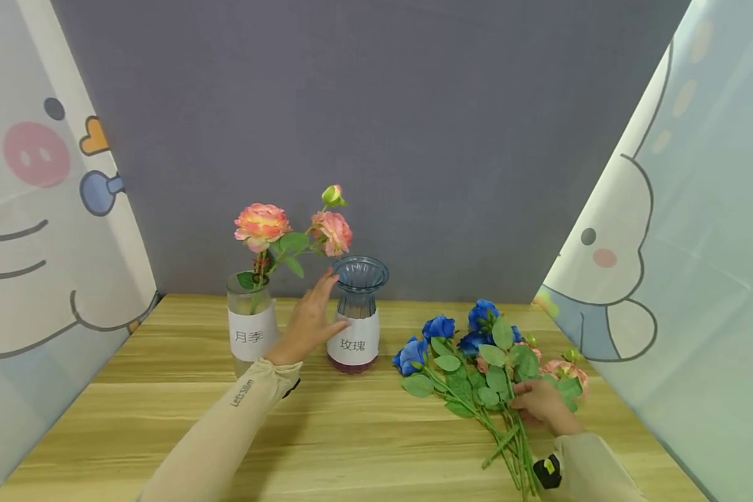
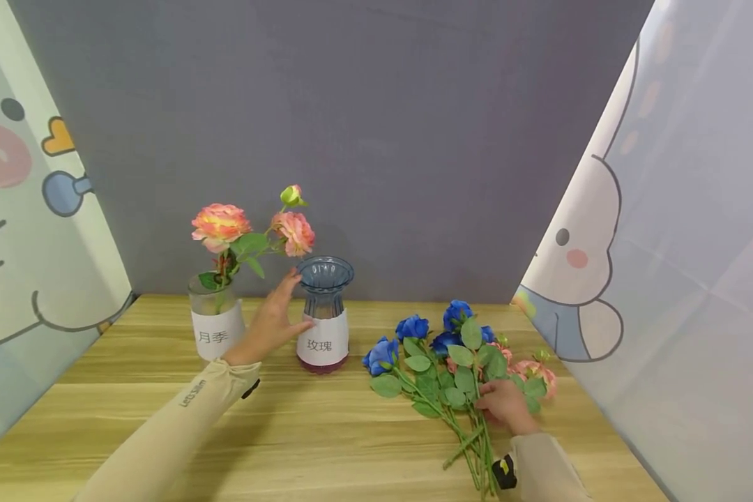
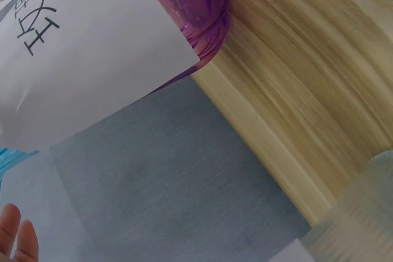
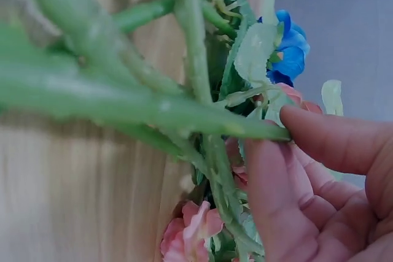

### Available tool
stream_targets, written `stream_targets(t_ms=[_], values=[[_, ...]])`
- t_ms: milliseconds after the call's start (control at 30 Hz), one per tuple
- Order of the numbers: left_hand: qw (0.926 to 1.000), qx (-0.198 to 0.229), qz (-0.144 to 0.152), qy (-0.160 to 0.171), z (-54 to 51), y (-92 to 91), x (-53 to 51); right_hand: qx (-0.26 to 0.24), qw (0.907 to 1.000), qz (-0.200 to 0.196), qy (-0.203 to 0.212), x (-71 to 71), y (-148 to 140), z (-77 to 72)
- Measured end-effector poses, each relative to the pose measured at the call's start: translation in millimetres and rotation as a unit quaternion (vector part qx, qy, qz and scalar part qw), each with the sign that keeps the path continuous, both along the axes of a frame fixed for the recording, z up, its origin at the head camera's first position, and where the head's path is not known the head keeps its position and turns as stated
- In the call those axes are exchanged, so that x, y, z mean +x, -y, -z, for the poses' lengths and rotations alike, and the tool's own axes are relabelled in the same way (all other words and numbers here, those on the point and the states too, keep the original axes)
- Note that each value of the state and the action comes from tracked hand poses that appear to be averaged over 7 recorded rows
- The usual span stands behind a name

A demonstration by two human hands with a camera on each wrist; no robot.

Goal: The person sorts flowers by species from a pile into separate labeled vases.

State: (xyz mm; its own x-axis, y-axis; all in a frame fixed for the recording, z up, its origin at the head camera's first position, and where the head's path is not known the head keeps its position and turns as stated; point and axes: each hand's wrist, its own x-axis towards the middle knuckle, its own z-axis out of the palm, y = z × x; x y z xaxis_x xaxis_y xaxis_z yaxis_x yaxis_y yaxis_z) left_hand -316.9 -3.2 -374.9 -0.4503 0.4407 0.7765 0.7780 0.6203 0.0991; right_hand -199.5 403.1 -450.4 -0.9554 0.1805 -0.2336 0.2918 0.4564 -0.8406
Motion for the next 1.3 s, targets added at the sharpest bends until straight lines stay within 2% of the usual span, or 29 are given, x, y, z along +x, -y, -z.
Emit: stream_targets(t_ms=[100, 233, 400, 700, 900, 1000, 1167, 1300], values=[[0.9997, 0.002, -0.005, -0.025, 1.2, -1.7, 0.4, -0.021, 0.9998, 0.003, -0.001, 1.4, -0.3, -1.4], [0.9992, 0.009, -0.006, -0.04, 1.2, -3.1, 0.7, -0.031, 0.9995, 0.001, -0.005, 1.8, -0.5, -3.9], [0.9992, 0.004, -0.011, -0.038, 1.3, -3.1, -0.2, -0.047, 0.9989, 0.003, -0.007, 0.9, -1.3, -6.4], [0.9995, 0.001, -0.016, -0.028, 0.4, -2.6, 0.5, -0.094, 0.9947, 0.022, -0.036, 2.3, 0.2, -14.9], [0.9995, 0.004, -0.012, -0.03, 0.5, -3.6, -0.3, -0.087, 0.9932, 0.039, -0.066, 3.2, -7.2, -27.1], [0.9996, 0.006, -0.009, -0.028, 0.8, -4.0, -0.3, -0.088, 0.991, 0.06, -0.08, 3.8, -10.2, -32.5], [0.9996, 0.009, -0.003, -0.028, 1.8, -3.7, -1.0, -0.132, 0.9792, 0.11, -0.108, 4.4, -8.8, -37.6], [0.9994, 0.011, 0.001, -0.034, 2.4, -3.2, -1.5, -0.187, 0.9604, 0.157, -0.134, 4.0, -4.8, -39.1]])
